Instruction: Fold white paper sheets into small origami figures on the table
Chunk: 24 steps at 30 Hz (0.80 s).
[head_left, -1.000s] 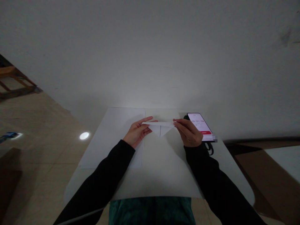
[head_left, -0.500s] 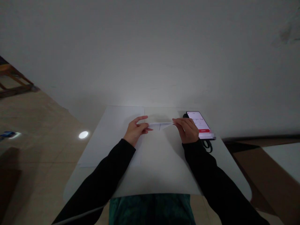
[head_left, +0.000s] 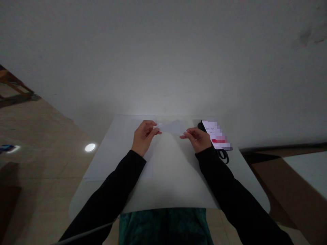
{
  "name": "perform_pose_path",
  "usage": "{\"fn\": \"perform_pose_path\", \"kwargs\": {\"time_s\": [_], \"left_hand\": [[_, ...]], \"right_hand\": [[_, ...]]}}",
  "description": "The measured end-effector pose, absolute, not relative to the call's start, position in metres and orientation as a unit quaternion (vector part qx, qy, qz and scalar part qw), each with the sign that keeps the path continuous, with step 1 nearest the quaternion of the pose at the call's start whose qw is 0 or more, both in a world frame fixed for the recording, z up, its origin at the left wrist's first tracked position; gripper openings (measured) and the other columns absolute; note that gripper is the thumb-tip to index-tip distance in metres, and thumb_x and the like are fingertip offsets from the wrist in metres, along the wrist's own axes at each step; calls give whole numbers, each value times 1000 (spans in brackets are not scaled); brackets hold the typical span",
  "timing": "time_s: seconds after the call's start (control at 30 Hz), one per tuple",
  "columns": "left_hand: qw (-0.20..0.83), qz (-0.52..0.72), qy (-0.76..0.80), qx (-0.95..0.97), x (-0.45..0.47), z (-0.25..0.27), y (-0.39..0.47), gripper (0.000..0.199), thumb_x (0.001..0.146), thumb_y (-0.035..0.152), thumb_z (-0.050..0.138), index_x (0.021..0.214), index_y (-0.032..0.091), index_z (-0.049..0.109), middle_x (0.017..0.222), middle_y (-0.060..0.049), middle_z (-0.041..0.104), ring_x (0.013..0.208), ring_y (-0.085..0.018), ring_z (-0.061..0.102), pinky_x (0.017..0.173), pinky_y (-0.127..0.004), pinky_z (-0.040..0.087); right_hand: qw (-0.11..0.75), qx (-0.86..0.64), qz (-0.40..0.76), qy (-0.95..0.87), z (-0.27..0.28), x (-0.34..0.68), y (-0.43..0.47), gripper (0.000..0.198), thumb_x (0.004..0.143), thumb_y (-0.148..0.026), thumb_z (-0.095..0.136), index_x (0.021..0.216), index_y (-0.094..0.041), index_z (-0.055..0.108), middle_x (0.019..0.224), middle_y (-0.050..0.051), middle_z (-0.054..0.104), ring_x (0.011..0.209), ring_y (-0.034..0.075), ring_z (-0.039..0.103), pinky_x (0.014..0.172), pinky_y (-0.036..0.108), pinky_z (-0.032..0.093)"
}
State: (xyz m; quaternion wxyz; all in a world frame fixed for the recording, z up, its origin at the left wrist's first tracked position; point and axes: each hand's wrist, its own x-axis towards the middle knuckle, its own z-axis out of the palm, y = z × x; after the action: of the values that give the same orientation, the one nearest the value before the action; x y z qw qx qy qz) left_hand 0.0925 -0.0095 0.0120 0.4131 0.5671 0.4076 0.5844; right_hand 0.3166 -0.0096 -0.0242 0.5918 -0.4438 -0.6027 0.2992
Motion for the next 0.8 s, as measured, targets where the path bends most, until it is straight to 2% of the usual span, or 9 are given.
{"fn": "perform_pose_path", "kwargs": {"time_s": [0.07, 0.2, 0.27, 0.37, 0.53, 0.67, 0.8], "left_hand": [[382, 578, 434, 576, 91, 11, -10, 17, 77, 30, 68, 86, 17, 62, 76, 0, 67, 69, -13, 67, 71, -26, 52], [342, 597, 458, 564, 92, 10, -10, 19, 76, 32, 70, 85, 15, 69, 80, -3, 71, 71, -14, 67, 70, -27, 54], [336, 618, 460, 542, 92, 10, -10, 29, 73, 31, 72, 97, 15, 69, 78, -3, 71, 69, -13, 67, 69, -26, 54], [370, 624, 459, 513, 90, 12, -8, 54, 68, 30, 77, 118, 17, 61, 73, 0, 71, 64, -11, 65, 67, -24, 55], [462, 577, 448, 503, 88, 11, -6, 35, 67, 37, 77, 91, 12, 72, 83, -6, 72, 67, -13, 67, 62, -23, 57], [488, 596, 444, 458, 91, 10, -7, 40, 65, 36, 79, 96, 13, 70, 80, -5, 73, 67, -15, 69, 67, -27, 61], [461, 622, 446, 450, 94, 12, -8, 33, 63, 32, 81, 88, 12, 71, 77, -4, 73, 67, -15, 69, 68, -28, 62]], "right_hand": [[609, -424, 348, -573, -26, 313, -9, 21, 74, -36, 71, 74, -18, 62, 64, 0, 68, 63, 22, 72, 56, 28, 56], [615, -416, 409, -530, -22, 307, -12, 24, 69, -38, 74, 71, -18, 61, 61, -2, 66, 59, 21, 71, 56, 28, 56], [608, -413, 433, -521, -19, 305, -15, 25, 68, -38, 75, 71, -19, 60, 61, -2, 67, 59, 20, 71, 59, 30, 57], [582, -419, 469, -516, -14, 305, -19, 26, 68, -39, 76, 72, -19, 60, 61, -1, 69, 59, 20, 71, 61, 32, 58], [529, -413, 536, -512, -6, 307, -23, 30, 67, -41, 76, 76, -17, 61, 59, 1, 70, 56, 21, 70, 61, 35, 58], [525, -389, 576, -492, -2, 305, -25, 29, 66, -39, 77, 76, -16, 61, 59, 1, 70, 57, 22, 71, 62, 37, 60], [526, -359, 618, -460, -5, 302, -25, 27, 66, -36, 78, 76, -17, 63, 60, 1, 71, 57, 21, 70, 68, 43, 60]]}}
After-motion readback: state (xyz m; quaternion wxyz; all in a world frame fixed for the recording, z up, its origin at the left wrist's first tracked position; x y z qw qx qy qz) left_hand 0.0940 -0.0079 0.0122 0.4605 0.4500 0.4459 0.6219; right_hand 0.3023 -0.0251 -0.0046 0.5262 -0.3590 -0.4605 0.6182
